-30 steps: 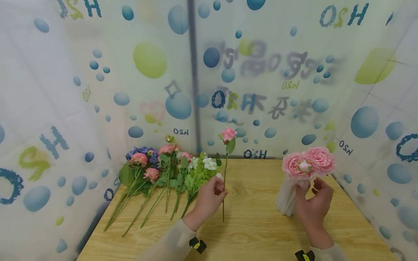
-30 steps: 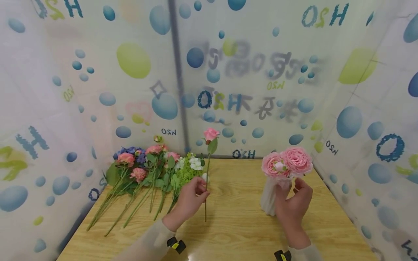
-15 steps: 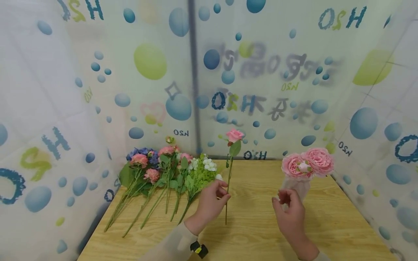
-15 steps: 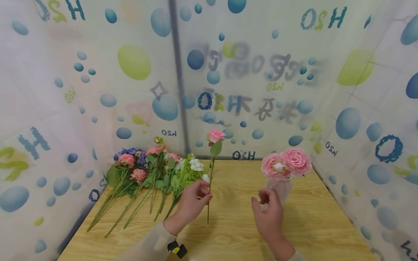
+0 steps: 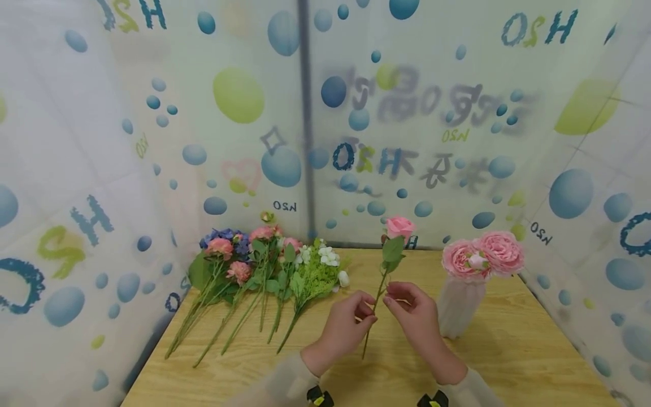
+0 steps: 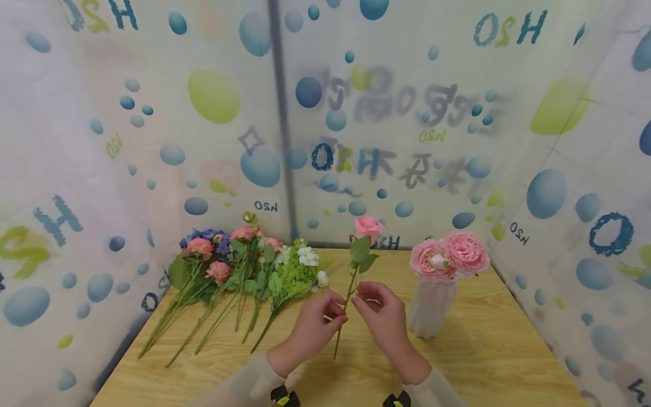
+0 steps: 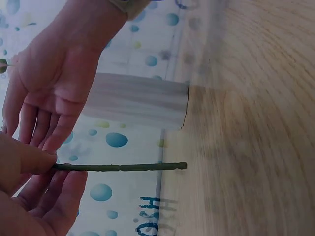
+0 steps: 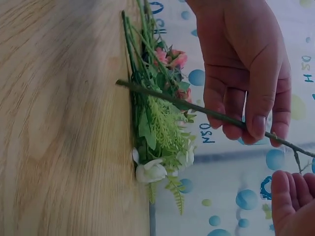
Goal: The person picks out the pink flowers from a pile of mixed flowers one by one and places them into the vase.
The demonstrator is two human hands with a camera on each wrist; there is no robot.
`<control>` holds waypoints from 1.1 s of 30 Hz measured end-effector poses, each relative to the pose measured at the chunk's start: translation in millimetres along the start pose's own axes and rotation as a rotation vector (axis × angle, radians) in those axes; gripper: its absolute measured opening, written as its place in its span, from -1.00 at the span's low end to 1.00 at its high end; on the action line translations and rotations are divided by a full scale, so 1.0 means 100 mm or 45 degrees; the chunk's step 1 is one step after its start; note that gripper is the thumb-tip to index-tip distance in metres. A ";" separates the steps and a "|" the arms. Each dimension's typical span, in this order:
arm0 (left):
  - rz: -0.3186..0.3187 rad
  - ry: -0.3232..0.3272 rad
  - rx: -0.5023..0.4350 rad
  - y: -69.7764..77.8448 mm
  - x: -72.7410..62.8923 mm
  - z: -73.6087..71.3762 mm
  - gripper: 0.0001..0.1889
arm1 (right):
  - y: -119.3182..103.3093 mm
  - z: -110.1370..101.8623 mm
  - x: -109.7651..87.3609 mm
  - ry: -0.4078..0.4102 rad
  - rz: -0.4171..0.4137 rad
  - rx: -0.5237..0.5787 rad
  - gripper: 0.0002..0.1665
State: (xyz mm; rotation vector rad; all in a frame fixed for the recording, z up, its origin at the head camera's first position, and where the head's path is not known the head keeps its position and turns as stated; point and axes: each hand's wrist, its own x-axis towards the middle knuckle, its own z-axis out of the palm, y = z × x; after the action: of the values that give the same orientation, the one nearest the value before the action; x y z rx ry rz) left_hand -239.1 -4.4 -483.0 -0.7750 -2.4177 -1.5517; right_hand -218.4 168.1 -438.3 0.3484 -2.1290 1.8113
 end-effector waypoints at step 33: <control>-0.111 -0.066 -0.032 -0.08 -0.05 0.12 -0.85 | 0.27 -0.04 0.04 0.097 0.156 0.269 -0.79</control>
State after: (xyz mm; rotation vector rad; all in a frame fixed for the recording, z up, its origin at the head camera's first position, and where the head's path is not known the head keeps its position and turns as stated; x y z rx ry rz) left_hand -237.1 1.6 -496.7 -0.7318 -2.5049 -1.6162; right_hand -232.6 176.3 -460.9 0.1979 -1.9506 2.0909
